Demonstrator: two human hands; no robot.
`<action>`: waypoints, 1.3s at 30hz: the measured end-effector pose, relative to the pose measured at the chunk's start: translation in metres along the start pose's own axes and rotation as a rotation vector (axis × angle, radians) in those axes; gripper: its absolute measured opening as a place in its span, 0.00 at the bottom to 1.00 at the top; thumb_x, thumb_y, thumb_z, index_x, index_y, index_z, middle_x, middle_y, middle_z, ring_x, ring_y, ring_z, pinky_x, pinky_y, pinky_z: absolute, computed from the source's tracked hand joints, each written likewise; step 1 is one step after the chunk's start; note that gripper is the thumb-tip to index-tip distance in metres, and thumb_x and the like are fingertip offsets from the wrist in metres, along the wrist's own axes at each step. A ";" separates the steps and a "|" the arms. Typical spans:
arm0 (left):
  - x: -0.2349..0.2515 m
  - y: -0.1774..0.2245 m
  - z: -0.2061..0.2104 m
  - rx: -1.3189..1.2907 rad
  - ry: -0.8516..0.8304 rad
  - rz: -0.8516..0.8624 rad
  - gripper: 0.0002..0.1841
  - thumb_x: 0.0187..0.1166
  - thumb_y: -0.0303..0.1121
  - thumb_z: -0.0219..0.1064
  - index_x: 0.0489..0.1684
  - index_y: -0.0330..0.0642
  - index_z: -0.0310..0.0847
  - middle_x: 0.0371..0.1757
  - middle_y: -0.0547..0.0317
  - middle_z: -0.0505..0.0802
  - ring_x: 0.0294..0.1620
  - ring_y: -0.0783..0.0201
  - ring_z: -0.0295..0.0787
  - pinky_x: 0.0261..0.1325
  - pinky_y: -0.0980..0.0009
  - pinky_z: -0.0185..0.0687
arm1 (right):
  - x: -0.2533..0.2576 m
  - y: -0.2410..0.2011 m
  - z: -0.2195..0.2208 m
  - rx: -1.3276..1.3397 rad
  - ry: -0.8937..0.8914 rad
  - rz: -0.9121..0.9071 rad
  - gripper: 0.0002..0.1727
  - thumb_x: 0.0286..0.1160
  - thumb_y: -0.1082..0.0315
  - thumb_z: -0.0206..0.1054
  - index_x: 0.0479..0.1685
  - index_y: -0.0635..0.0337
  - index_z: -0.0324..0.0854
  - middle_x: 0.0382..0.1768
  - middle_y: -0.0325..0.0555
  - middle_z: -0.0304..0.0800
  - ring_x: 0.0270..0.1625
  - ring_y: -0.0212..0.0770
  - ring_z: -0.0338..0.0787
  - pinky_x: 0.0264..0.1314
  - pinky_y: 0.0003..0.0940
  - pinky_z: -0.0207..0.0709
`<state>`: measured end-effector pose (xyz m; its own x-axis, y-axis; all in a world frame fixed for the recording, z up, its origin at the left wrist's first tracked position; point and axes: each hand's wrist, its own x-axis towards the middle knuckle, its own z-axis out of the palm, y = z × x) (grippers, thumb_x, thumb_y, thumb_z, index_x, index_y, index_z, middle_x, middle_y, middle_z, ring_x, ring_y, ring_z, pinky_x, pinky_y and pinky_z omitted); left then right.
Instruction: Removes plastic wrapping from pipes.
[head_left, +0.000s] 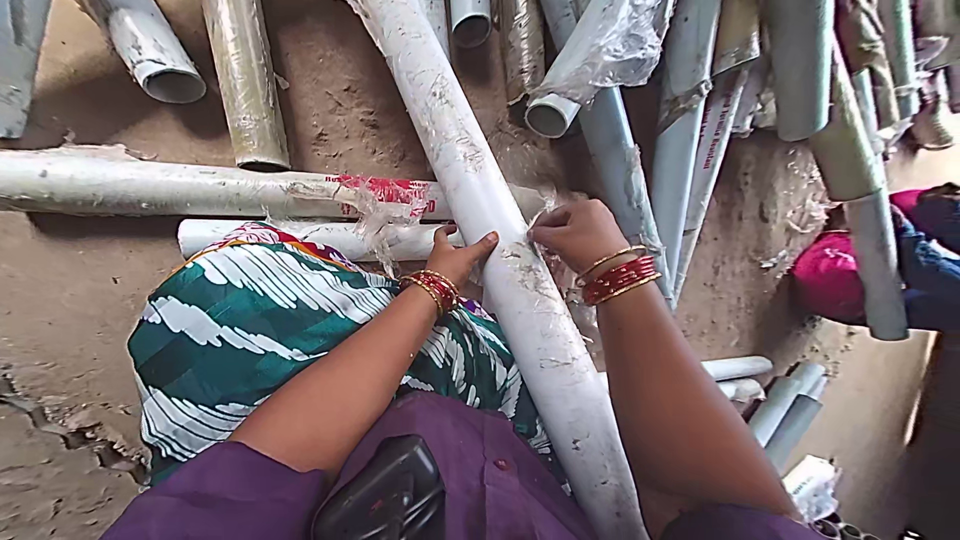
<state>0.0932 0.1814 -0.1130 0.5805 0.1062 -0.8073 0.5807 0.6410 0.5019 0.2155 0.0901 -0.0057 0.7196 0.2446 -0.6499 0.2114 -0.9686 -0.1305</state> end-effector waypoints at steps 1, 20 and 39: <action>0.000 -0.001 0.001 -0.008 -0.003 -0.002 0.46 0.78 0.42 0.76 0.91 0.40 0.48 0.72 0.30 0.82 0.63 0.44 0.87 0.63 0.51 0.84 | -0.006 0.000 0.003 0.003 0.010 -0.002 0.13 0.77 0.61 0.74 0.43 0.64 0.93 0.42 0.59 0.93 0.48 0.56 0.90 0.55 0.62 0.76; 0.000 0.001 0.001 0.034 -0.010 0.008 0.47 0.78 0.43 0.76 0.91 0.40 0.46 0.72 0.29 0.82 0.63 0.43 0.88 0.63 0.51 0.84 | -0.014 0.029 0.011 -0.044 0.204 -0.321 0.14 0.74 0.78 0.68 0.57 0.67 0.89 0.59 0.66 0.87 0.55 0.59 0.90 0.58 0.52 0.83; 0.000 0.002 0.001 0.019 -0.004 0.013 0.49 0.77 0.42 0.77 0.92 0.41 0.43 0.70 0.29 0.83 0.62 0.44 0.88 0.63 0.53 0.84 | -0.015 0.035 0.027 -0.260 0.130 -0.510 0.04 0.60 0.85 0.65 0.34 0.76 0.80 0.44 0.73 0.85 0.57 0.73 0.86 0.60 0.66 0.76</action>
<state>0.0949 0.1815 -0.1113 0.5899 0.1113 -0.7997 0.5842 0.6249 0.5179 0.1941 0.0517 -0.0207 0.5559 0.6964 -0.4539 0.6960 -0.6885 -0.2039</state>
